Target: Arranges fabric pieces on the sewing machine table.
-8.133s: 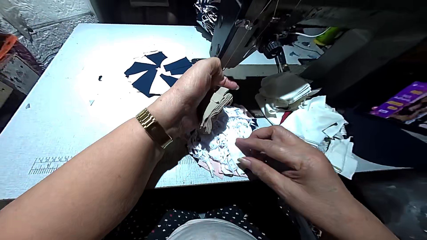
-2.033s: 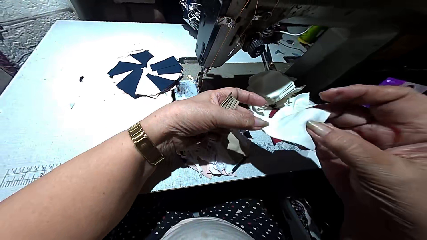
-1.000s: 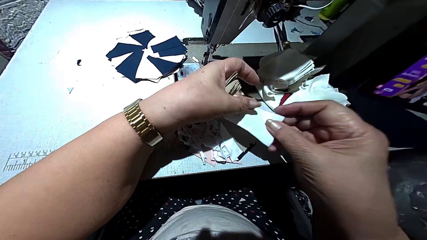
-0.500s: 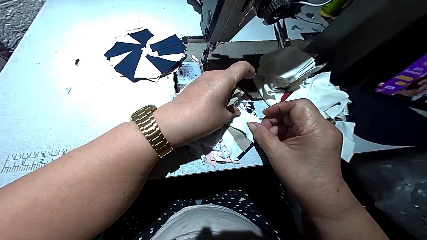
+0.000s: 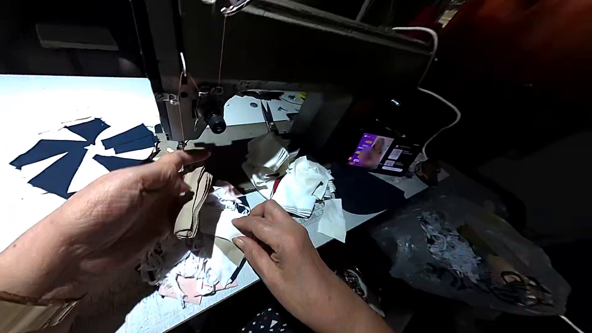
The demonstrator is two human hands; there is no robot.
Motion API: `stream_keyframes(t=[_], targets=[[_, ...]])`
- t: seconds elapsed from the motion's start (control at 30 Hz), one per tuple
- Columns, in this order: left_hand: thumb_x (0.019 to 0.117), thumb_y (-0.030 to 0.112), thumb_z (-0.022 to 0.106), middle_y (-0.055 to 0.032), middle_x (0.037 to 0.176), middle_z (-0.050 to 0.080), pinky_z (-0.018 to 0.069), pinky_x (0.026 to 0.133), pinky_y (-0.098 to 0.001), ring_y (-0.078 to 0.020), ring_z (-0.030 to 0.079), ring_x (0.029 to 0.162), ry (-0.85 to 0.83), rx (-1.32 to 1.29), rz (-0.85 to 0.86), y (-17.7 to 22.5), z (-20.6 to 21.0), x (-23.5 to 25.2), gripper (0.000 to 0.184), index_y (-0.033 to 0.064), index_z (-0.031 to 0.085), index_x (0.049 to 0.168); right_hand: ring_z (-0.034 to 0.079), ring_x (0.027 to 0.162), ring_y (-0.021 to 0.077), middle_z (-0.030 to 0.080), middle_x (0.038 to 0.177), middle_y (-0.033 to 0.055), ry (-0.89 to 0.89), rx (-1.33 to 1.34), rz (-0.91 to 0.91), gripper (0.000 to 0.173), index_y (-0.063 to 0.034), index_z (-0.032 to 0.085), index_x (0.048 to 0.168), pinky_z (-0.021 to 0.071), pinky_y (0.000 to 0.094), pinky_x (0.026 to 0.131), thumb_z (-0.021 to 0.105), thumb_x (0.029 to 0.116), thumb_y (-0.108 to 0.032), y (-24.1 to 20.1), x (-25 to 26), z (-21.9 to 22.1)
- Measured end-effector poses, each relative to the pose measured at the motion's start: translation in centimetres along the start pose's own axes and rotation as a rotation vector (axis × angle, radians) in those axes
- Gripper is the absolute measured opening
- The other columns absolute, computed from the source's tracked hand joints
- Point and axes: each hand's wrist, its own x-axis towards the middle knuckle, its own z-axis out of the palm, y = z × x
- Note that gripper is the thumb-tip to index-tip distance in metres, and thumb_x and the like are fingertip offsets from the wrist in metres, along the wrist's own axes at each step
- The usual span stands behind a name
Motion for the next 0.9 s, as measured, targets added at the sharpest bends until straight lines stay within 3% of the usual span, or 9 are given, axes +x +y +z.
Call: stream_keyframes(t=[0.07, 0.17, 0.3, 0.37, 0.43, 0.57, 0.63, 0.73, 0.9], targets=[[0.0902, 0.009, 0.045, -0.0061, 0.122, 0.067, 0.0576, 0.072, -0.0279, -0.0127, 0.068, 0.096, 0.028, 0.028, -0.009, -0.3, 0.3, 0.2, 0.058, 0.0223, 0.048, 0.147, 0.059, 0.077, 0.0023, 0.06, 0.095, -0.0007, 0.055, 0.103, 0.0, 0.019, -0.0096, 0.077, 0.112, 0.0545, 0.0159, 0.065, 0.065, 0.0985, -0.017, 0.2, 0.1, -0.2], [0.098, 0.01, 0.054, -0.0067, 0.11, 0.072, 0.0592, 0.068, -0.0226, -0.0101, 0.072, 0.086, -0.056, -0.016, 0.094, -1.5, -0.1, 0.3, 0.049, 0.02, 0.05, 0.145, 0.06, 0.076, 0.0025, 0.061, 0.094, -0.0005, 0.161, 0.21, -0.019, 0.019, -0.0063, 0.075, 0.109, 0.055, 0.0158, 0.063, 0.064, 0.1005, -0.019, 0.0, 0.3, -0.3], [0.0998, 0.003, 0.054, -0.0076, 0.09, 0.072, 0.0584, 0.063, -0.0195, -0.0074, 0.069, 0.07, -0.073, -0.107, 0.112, -1.6, 1.0, 0.0, 0.044, 0.0181, 0.053, 0.141, 0.067, 0.083, 0.0064, 0.067, 0.1, 0.0025, 0.143, 0.471, 0.044, 0.031, -0.0025, 0.065, 0.116, 0.0598, 0.0217, 0.071, 0.069, 0.0984, -0.028, -1.3, 0.9, -0.5], [0.0996, -0.002, 0.051, -0.0101, 0.093, 0.072, 0.0609, 0.069, -0.0232, -0.0109, 0.072, 0.074, -0.089, -0.161, 0.117, -1.6, 1.4, -0.2, 0.033, 0.0133, 0.058, 0.128, 0.068, 0.084, 0.0082, 0.066, 0.099, 0.0045, 0.145, 0.602, 0.076, 0.034, -0.0026, 0.06, 0.117, 0.0609, 0.0232, 0.073, 0.075, 0.0934, -0.021, -2.0, 1.2, -0.2], [0.0972, -0.004, 0.054, -0.0112, 0.089, 0.073, 0.0607, 0.066, -0.0234, -0.0114, 0.072, 0.072, -0.073, -0.2, 0.128, -1.8, 1.7, -0.3, 0.026, 0.0105, 0.062, 0.117, 0.068, 0.078, 0.0094, 0.067, 0.095, 0.0055, 0.187, 0.661, 0.107, 0.029, -0.0039, 0.059, 0.115, 0.0607, 0.0229, 0.069, 0.075, 0.0906, -0.007, -2.5, 1.5, 0.0], [0.0966, -0.002, 0.057, -0.0104, 0.092, 0.074, 0.0616, 0.069, -0.024, -0.0111, 0.073, 0.077, -0.057, -0.277, 0.147, -1.9, 2.0, -0.4, 0.02, 0.0102, 0.066, 0.11, 0.067, 0.068, 0.0113, 0.068, 0.092, 0.0088, 0.233, 0.798, 0.182, 0.026, -0.0027, 0.064, 0.112, 0.0604, 0.0226, 0.062, 0.071, 0.0888, 0.006, -3.1, 2.1, -0.6], [0.0985, 0.006, 0.058, -0.0099, 0.096, 0.074, 0.0624, 0.073, -0.0253, -0.0119, 0.074, 0.082, -0.103, -0.323, 0.113, -1.9, 2.0, -0.6, 0.019, 0.0111, 0.066, 0.115, 0.069, 0.072, 0.0122, 0.069, 0.096, 0.0106, 0.208, 0.861, 0.188, 0.026, -0.0013, 0.065, 0.115, 0.0618, 0.0238, 0.065, 0.07, 0.09, 0.007, -3.3, 2.3, -1.1], [0.1037, 0.021, 0.057, -0.0117, 0.109, 0.074, 0.0616, 0.082, -0.0267, -0.0141, 0.074, 0.095, -0.255, -0.383, 0.043, -2.2, 1.6, -0.5, 0.031, 0.0107, 0.066, 0.132, 0.069, 0.075, 0.0124, 0.069, 0.098, 0.0111, 0.181, 0.849, 0.138, 0.025, -0.0006, 0.064, 0.117, 0.0608, 0.0235, 0.066, 0.067, 0.093, 0.005, -3.2, 2.6, -1.4], [0.1066, 0.016, 0.049, -0.0125, 0.129, 0.069, 0.0627, 0.078, -0.0257, -0.0164, 0.074, 0.1, -0.222, -0.367, 0.074, -2.3, 1.9, -0.2, 0.037, 0.0116, 0.057, 0.143, 0.069, 0.071, 0.0121, 0.068, 0.095, 0.0087, 0.215, 0.748, 0.144, 0.022, -0.0027, 0.061, 0.114, 0.0615, 0.0235, 0.064, 0.066, 0.0939, 0.005, -2.6, 2.3, -1.5]])
